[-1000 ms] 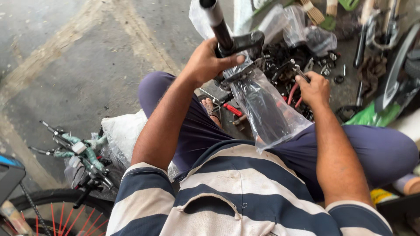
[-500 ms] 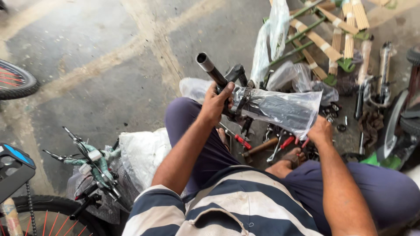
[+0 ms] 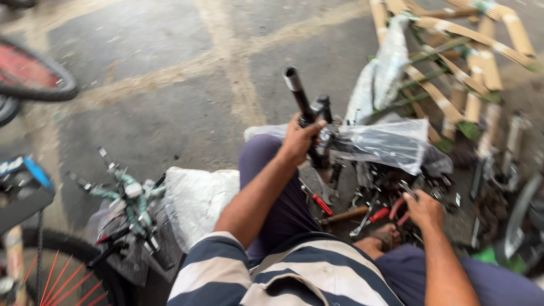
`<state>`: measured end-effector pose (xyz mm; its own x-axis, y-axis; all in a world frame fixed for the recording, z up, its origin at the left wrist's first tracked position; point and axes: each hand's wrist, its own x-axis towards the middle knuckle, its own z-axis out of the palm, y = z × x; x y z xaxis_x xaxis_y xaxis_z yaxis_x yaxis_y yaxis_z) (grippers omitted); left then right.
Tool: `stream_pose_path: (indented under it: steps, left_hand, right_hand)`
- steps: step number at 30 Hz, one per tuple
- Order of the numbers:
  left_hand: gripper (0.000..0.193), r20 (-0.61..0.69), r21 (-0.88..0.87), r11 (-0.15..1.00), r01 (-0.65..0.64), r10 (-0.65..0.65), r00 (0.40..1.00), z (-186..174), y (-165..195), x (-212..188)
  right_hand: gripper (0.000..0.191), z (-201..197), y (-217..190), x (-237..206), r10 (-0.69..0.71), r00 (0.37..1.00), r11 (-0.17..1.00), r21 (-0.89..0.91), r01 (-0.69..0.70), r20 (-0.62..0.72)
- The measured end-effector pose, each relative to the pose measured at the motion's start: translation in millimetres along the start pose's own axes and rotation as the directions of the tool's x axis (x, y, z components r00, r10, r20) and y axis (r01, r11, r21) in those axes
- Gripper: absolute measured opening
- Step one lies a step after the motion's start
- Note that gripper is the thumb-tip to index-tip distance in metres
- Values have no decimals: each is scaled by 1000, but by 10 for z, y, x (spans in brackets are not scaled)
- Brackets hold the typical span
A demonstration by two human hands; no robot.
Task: The person sits on the workshop floor holding a bicycle front fork assembly in their lap. They unwrap plastic packaging from the fork, fit small hardware parts onto it, tighten components with wrenches, and apply liquid from a bottle onto the assembly.
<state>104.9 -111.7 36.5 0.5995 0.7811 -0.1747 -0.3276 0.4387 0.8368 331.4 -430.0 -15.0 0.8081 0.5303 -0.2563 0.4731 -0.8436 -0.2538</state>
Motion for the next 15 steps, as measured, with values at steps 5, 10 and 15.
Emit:
stream_pose_path:
  steps: [5, 10, 15]
  left_hand:
    - [37, -91, -128, 987, -94, 83, 992, -78, 150, -79]
    - [34, -291, -129, 956, -262, 217, 932, -398, 532, 120]
    - [12, -350, -449, 777, -441, 301, 887, -813, 880, 496]
  right_hand:
    - [46, 46, 6, 128, -104, 991, 995, -1, 104, -80]
    - [42, 193, 16, 228, -242, 966, 969, 31, 246, -95]
    - [40, 275, -38, 258, -272, 960, 961, -67, 268, -62]
